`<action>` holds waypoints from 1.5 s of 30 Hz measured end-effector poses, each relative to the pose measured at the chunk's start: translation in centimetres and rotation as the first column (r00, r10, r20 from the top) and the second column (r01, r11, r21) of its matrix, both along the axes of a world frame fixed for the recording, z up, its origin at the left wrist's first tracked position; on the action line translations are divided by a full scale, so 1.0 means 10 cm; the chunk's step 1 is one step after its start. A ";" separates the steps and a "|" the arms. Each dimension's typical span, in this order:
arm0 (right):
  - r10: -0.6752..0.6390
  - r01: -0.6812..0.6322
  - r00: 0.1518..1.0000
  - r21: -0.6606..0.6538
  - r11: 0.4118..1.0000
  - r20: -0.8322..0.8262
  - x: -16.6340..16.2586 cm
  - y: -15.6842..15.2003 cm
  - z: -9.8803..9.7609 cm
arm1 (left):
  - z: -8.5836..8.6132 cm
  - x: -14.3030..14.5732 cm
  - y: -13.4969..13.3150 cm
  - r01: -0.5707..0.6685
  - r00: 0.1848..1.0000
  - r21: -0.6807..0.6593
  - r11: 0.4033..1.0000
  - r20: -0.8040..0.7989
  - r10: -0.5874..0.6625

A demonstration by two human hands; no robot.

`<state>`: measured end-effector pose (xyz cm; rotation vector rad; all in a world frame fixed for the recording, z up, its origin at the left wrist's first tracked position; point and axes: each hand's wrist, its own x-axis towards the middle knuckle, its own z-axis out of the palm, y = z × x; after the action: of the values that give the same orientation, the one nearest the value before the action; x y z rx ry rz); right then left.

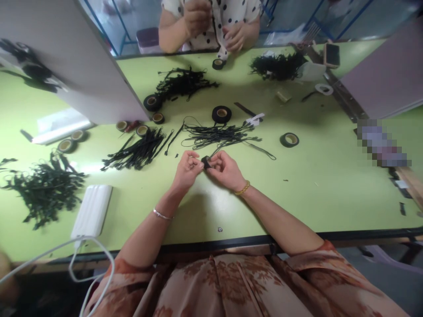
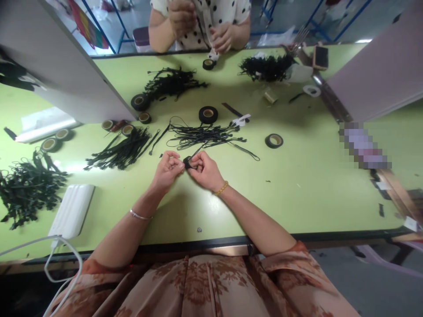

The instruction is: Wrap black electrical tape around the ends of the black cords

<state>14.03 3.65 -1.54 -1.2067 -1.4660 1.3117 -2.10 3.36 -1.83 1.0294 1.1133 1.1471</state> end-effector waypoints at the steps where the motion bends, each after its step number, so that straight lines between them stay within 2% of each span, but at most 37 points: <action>1: 0.002 -0.004 0.999 -0.030 1.000 -0.036 0.00 0.01 -0.02 | 0.00 0.00 0.00 0.012 1.000 0.005 1.000 -0.012 -0.012; 6: 0.017 -0.046 0.973 -0.122 0.992 -0.228 0.07 0.07 -0.08 | 0.00 -0.03 0.01 0.032 0.982 0.022 0.999 -0.187 -0.027; 10: -0.001 -0.065 0.929 -0.167 0.984 -0.369 0.11 0.10 -0.06 | 0.00 -0.04 0.01 0.034 0.958 0.038 0.999 -0.284 -0.022; 15: -0.069 -0.025 0.897 -0.207 0.978 -0.437 0.11 0.12 -0.04 | -0.02 0.01 -0.02 0.086 0.902 0.057 0.995 -0.428 -0.054; 20: -0.139 0.012 0.866 -0.259 0.966 -0.480 0.11 0.16 -0.03 | 0.00 0.02 -0.04 0.097 0.834 0.152 0.984 -0.551 0.003; 26: -0.062 -0.126 0.866 -0.336 0.934 -0.497 0.28 0.24 0.06 | 0.00 0.01 -0.04 0.125 0.773 0.173 0.977 -0.635 0.014; 29: 0.013 -0.139 0.919 -0.292 0.946 -0.395 0.49 0.33 0.12 | 0.01 0.01 -0.05 0.154 0.767 0.191 0.969 -0.642 0.005; 30: -0.001 -0.092 0.942 -0.259 0.962 -0.336 0.57 0.36 0.14 | 0.02 0.02 -0.06 0.163 0.763 0.203 0.966 -0.646 0.006; 33: -0.180 0.159 0.968 -0.130 0.979 -0.173 0.74 0.42 0.20 | 0.03 0.03 -0.07 0.187 0.761 0.245 0.951 -0.648 0.017; 35: -0.239 0.239 0.971 -0.011 0.971 -0.029 0.75 0.40 0.25 | 0.02 0.05 -0.08 0.199 0.776 0.264 0.944 -0.630 0.012; 37: -0.177 0.167 0.968 0.067 0.984 0.179 0.66 0.33 0.30 | 0.01 0.06 -0.10 0.204 0.794 0.274 0.940 -0.608 0.005; 40: -0.071 0.035 0.853 0.079 0.996 0.517 0.42 0.19 0.32 | 0.00 0.08 -0.12 0.209 0.802 0.299 0.931 -0.597 0.011; 42: -0.052 0.013 0.823 0.073 0.997 0.566 0.28 0.13 0.29 | 0.01 0.09 -0.13 0.215 0.802 0.299 0.929 -0.597 0.007; 45: -0.103 0.076 0.907 0.082 0.994 0.409 0.18 0.10 0.20 | 0.01 0.11 -0.14 0.224 0.802 0.264 0.938 -0.597 -0.024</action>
<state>15.81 4.67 0.48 -1.5560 -1.7075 0.9737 -1.00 1.93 -1.72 1.7793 1.3300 0.9356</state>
